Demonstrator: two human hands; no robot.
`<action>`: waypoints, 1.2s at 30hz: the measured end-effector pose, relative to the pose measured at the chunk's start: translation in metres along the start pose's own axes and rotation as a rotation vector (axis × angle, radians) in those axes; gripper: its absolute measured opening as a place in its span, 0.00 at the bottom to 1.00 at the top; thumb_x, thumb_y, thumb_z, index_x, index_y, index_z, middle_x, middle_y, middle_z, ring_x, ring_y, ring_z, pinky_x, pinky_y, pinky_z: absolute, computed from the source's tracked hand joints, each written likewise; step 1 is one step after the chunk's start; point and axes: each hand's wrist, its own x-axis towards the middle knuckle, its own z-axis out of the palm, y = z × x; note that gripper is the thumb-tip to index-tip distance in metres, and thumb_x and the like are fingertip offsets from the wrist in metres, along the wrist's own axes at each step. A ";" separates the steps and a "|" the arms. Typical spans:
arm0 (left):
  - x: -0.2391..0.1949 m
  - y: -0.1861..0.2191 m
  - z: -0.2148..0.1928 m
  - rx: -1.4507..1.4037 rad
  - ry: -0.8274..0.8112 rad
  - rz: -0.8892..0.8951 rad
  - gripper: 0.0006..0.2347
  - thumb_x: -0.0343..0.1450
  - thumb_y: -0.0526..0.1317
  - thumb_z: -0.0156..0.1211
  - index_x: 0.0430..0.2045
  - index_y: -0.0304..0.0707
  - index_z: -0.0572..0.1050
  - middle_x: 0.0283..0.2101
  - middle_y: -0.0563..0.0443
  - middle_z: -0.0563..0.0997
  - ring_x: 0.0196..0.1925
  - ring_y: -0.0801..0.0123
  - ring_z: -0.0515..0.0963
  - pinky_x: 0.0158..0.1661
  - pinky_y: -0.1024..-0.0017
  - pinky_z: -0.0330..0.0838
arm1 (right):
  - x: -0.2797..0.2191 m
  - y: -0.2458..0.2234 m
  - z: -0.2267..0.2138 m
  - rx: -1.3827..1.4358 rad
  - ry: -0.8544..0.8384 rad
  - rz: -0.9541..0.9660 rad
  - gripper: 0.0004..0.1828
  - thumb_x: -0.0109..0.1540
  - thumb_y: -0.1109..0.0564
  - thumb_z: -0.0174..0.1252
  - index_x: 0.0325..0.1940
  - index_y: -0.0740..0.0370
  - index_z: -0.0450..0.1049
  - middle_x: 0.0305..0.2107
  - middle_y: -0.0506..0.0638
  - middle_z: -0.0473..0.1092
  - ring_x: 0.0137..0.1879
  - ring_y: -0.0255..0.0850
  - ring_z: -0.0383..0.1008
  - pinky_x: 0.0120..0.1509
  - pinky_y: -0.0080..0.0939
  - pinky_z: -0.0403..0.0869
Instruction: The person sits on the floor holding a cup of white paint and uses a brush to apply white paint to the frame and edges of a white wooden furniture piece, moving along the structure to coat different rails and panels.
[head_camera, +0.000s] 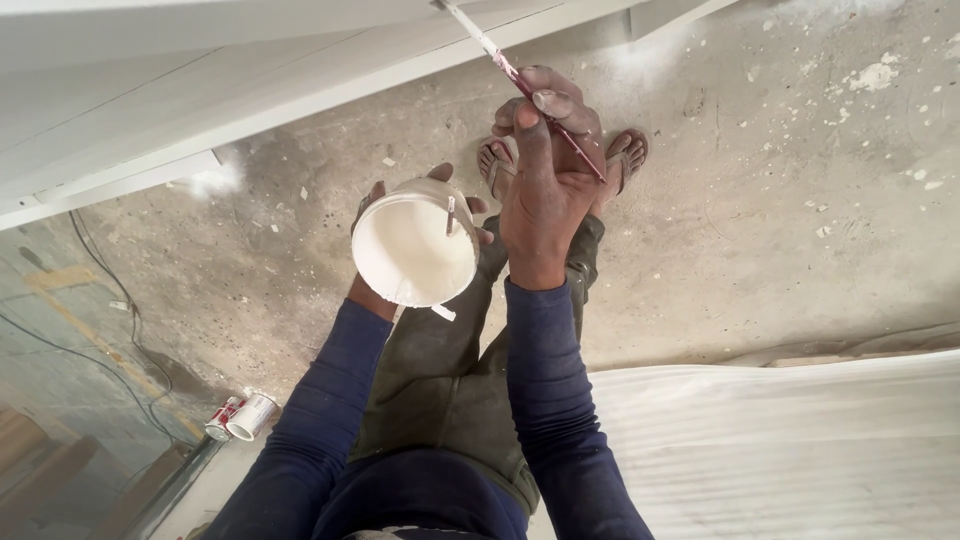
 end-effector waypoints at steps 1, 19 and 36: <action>0.001 0.000 0.000 0.001 0.000 -0.002 0.33 0.75 0.63 0.45 0.70 0.41 0.61 0.61 0.16 0.68 0.58 0.19 0.74 0.41 0.40 0.83 | 0.000 -0.001 0.001 0.000 0.001 -0.001 0.07 0.73 0.65 0.59 0.55 0.59 0.76 0.55 0.54 0.72 0.48 0.36 0.77 0.53 0.37 0.78; 0.001 0.002 -0.001 0.068 0.037 0.032 0.34 0.76 0.63 0.41 0.73 0.38 0.56 0.61 0.14 0.68 0.56 0.24 0.77 0.42 0.45 0.84 | -0.002 -0.022 0.031 -0.496 0.021 -0.248 0.12 0.70 0.71 0.61 0.53 0.57 0.75 0.54 0.51 0.72 0.55 0.36 0.77 0.56 0.33 0.81; 0.004 0.009 -0.010 0.077 0.038 0.031 0.34 0.76 0.64 0.40 0.74 0.39 0.56 0.62 0.15 0.68 0.55 0.24 0.78 0.43 0.45 0.84 | 0.002 -0.028 0.039 -0.663 -0.019 -0.376 0.12 0.67 0.71 0.61 0.50 0.59 0.75 0.52 0.53 0.73 0.52 0.39 0.79 0.51 0.33 0.83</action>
